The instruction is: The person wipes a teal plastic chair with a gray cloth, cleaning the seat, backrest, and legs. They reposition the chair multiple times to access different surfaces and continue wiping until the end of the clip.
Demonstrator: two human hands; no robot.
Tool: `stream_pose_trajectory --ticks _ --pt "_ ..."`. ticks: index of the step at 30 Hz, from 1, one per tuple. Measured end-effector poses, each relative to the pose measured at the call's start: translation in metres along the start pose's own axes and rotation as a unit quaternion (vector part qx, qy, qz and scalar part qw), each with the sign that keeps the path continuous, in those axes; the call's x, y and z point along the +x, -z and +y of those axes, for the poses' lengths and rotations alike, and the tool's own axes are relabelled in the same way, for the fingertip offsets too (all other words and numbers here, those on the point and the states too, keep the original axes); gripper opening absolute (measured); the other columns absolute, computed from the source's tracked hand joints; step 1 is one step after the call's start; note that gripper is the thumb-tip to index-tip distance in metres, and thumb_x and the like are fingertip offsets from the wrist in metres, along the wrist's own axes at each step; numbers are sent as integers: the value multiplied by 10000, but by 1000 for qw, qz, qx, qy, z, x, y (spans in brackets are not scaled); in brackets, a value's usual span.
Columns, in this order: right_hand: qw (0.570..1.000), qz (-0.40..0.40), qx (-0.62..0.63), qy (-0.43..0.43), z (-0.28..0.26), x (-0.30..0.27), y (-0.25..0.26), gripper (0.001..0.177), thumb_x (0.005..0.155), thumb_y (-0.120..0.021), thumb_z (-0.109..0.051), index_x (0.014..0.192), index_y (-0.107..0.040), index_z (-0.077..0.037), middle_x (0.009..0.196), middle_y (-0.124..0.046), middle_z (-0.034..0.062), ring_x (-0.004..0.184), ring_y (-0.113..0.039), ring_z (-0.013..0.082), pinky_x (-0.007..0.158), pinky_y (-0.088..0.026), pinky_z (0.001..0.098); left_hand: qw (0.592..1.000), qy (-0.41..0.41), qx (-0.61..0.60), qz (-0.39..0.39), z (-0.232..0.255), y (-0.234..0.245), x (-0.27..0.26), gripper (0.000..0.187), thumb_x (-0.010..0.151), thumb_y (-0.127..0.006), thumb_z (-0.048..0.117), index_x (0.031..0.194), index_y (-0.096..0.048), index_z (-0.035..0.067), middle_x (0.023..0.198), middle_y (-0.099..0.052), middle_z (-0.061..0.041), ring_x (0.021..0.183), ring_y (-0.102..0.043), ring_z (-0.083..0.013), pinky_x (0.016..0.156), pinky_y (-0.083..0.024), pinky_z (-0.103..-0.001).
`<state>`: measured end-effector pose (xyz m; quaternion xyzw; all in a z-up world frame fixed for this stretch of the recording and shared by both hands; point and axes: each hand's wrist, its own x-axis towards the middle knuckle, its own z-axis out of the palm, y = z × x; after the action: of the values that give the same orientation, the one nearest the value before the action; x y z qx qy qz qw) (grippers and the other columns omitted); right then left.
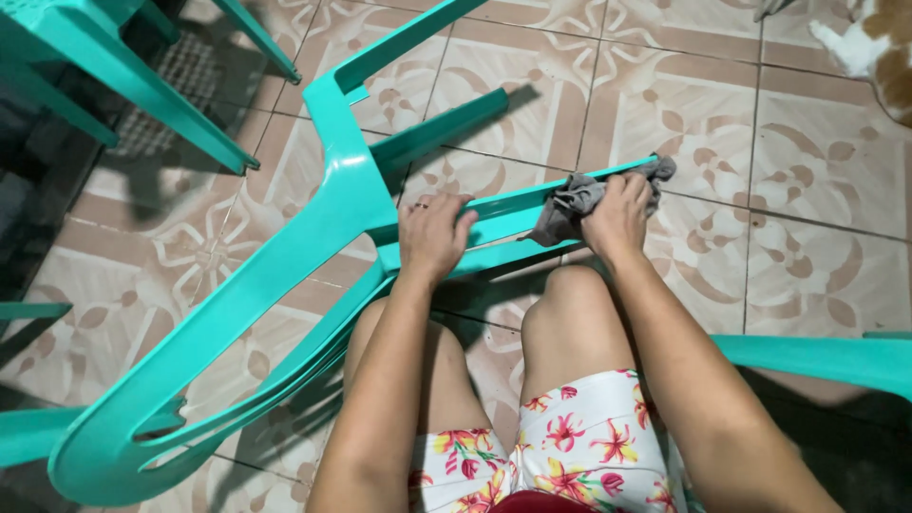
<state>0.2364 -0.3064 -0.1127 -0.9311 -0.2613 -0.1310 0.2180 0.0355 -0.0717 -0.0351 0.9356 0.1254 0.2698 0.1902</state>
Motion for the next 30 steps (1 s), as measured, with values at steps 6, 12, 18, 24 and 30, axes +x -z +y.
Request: stream_pose_trajectory --ticks 6,12,18,24,30 --pt "1000 9 -6 24 2 -2 -2 434 827 -649 -62 1236 -550 44 1298 -469 268 1245 -426 485 1091 -367 554 983 174 -5 54 -37 49 -70 351 925 -736 314 1180 -657 86 1180 -676 -178 1126 -617 -384 976 -469 -513" --pt "995 -84 12 46 -114 -39 -24 516 772 -623 -86 1279 -563 -6 1362 -467 275 1316 -408 498 1122 -334 599 899 394 -77 -175 -72 45 -98 636 865 -733 437 1355 -572 65 1258 -647 -238 1178 -597 -422 976 -462 -490" --pt "944 -131 117 281 -255 -74 -35 631 706 -613 -99 1337 -592 -86 1363 -526 180 1335 -437 420 1134 -354 545 906 350 57 -230 -162 -28 -146 318 881 -595 189 1104 -758 31 1179 -715 -272 1128 -686 -421 978 -534 -494" --pt "822 -184 109 528 -257 -46 -43 591 876 -538 -110 1463 -522 -165 1531 -513 45 1384 -491 272 1082 -398 469 896 361 85 -244 -136 11 -128 262 866 -583 202 1037 -752 98 1103 -718 -230 1061 -678 -419 891 -528 -533" --pt "844 -141 -9 517 -146 -21 -36 744 838 -540 -86 1565 -412 -177 1513 -522 99 1360 -538 274 1099 -378 461 918 337 64 -200 -91 61 -110 341 981 -572 458 989 -710 147 942 -735 -197 943 -683 -424 805 -514 -563"
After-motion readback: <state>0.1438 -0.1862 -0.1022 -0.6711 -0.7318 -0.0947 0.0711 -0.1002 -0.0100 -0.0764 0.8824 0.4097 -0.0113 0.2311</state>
